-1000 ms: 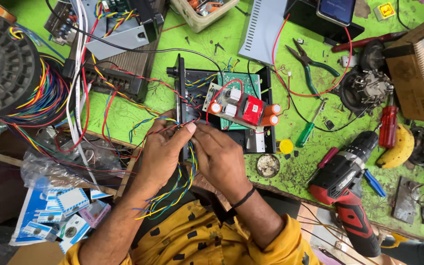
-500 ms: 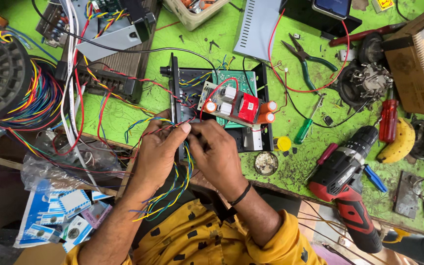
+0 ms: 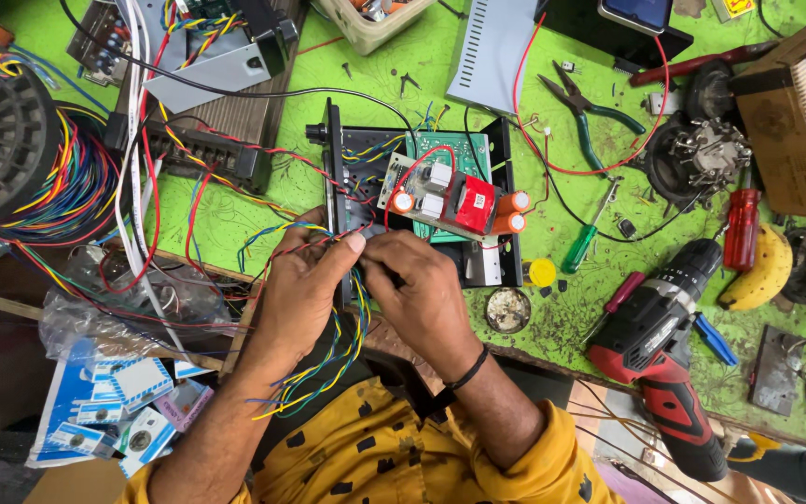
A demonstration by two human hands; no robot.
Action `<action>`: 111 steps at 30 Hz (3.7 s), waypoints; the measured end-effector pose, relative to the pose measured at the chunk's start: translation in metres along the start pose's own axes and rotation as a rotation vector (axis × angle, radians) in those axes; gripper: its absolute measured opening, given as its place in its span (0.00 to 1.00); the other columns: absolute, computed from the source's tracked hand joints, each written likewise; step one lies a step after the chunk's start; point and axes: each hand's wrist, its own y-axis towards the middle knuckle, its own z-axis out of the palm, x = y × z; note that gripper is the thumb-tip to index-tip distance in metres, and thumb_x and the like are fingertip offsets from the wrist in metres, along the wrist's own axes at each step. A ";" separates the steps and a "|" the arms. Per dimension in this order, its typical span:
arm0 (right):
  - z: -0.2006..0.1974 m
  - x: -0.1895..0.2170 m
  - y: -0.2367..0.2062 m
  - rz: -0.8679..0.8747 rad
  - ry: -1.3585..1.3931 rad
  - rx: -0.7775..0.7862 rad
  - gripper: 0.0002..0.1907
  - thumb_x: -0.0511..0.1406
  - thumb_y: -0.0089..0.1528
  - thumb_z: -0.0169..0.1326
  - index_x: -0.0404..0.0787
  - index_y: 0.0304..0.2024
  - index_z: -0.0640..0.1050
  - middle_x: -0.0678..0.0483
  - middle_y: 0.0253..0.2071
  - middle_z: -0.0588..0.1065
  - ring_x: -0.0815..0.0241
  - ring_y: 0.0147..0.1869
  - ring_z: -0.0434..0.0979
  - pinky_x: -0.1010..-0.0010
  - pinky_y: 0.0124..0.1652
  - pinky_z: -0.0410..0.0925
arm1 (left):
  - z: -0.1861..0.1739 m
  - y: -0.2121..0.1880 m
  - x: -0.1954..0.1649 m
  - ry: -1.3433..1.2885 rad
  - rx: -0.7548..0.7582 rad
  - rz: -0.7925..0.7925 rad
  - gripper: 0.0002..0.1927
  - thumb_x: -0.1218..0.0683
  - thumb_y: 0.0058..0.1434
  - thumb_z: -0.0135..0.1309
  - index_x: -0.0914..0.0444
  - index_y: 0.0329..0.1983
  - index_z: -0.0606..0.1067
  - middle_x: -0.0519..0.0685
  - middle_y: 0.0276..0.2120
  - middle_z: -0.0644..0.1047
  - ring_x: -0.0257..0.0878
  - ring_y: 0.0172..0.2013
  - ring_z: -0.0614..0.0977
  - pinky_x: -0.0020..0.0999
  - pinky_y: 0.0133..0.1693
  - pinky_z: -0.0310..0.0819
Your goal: The person strips the insulation from a red wire using pliers and a utility knife, then solders the exposed end with a soldering iron. They repeat the stripping and soldering process on a second wire segment.
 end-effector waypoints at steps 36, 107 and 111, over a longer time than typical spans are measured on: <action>0.013 -0.006 -0.005 -0.060 -0.073 -0.105 0.08 0.25 0.60 0.58 0.35 0.42 0.77 0.47 0.44 0.79 0.47 0.46 0.82 0.63 0.45 0.75 | -0.001 -0.001 -0.001 -0.016 0.023 0.006 0.21 0.57 0.67 0.57 0.69 0.61 0.71 0.45 0.44 0.79 0.30 0.44 0.78 0.26 0.48 0.72; 0.010 0.003 -0.001 0.146 -0.210 -0.011 0.09 0.36 0.64 0.55 0.42 0.45 0.79 0.45 0.36 0.80 0.42 0.38 0.81 0.55 0.36 0.71 | -0.003 0.000 -0.005 -0.053 0.037 -0.040 0.24 0.57 0.64 0.58 0.69 0.62 0.71 0.48 0.49 0.80 0.32 0.49 0.78 0.28 0.54 0.70; 0.012 0.005 0.002 0.249 -0.251 0.002 0.08 0.38 0.64 0.56 0.44 0.44 0.80 0.45 0.31 0.79 0.43 0.34 0.81 0.54 0.33 0.70 | -0.003 -0.001 -0.005 -0.068 0.060 -0.032 0.23 0.57 0.64 0.58 0.69 0.61 0.71 0.48 0.50 0.80 0.32 0.49 0.78 0.29 0.55 0.70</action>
